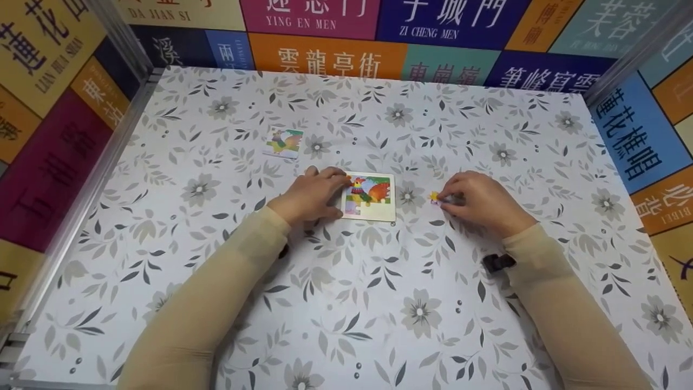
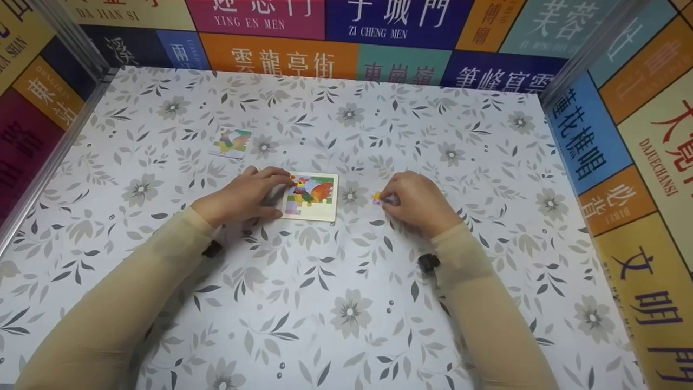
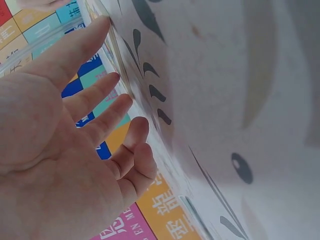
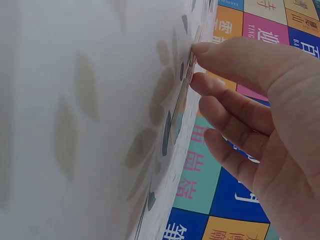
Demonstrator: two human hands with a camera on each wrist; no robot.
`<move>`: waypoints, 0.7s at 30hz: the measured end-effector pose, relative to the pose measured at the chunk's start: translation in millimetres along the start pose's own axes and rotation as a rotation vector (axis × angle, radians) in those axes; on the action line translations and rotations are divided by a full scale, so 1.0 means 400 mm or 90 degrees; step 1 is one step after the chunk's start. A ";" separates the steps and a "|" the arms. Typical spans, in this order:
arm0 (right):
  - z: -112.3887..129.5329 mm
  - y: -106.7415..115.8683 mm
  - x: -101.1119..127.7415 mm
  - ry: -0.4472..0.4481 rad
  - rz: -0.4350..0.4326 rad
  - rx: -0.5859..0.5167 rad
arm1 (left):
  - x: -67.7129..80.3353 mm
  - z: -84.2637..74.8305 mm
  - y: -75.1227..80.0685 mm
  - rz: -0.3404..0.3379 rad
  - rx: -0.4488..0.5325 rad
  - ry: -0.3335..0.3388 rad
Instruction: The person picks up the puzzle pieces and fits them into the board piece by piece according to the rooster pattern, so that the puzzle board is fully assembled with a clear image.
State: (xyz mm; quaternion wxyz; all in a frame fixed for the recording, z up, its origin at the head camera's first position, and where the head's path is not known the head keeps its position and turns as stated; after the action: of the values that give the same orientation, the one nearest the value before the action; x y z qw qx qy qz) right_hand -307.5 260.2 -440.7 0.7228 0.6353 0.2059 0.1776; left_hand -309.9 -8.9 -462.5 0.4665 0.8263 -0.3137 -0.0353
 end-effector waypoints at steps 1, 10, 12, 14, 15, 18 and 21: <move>0.000 0.001 0.001 0.002 -0.001 -0.001 | -0.001 -0.001 -0.001 0.001 0.000 0.000; 0.004 0.007 0.006 0.016 -0.022 -0.005 | 0.002 -0.006 -0.005 -0.002 0.006 -0.006; 0.006 0.009 0.007 0.018 -0.029 0.001 | 0.002 -0.008 -0.004 -0.006 0.004 -0.010; 0.010 0.010 0.006 0.018 -0.033 0.007 | 0.003 -0.011 -0.003 -0.010 0.002 -0.014; 0.013 0.010 0.004 0.021 -0.034 0.013 | 0.003 -0.011 -0.002 -0.010 0.002 -0.014; 0.029 0.008 -0.004 0.026 -0.031 0.029 | 0.003 -0.009 0.000 -0.009 -0.001 -0.008; 0.049 0.010 -0.012 0.032 -0.026 0.038 | 0.002 -0.007 0.001 -0.006 -0.006 -0.003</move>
State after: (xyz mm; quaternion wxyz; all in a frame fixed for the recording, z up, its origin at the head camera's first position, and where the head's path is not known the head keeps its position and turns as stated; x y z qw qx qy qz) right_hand -301.2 241.6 -434.3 0.7015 0.6476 0.2423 0.1727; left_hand -308.6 -7.2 -460.4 0.4698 0.8254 -0.3104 -0.0411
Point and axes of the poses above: each hand's wrist, its own x-axis away from the middle knuckle, its own y-axis out of the back of the hand, z = x × y, the point moved 9 cm from there along -x, towards the middle knuckle, and after that the axes turned 14 degrees about x, right-handed, at the moved point
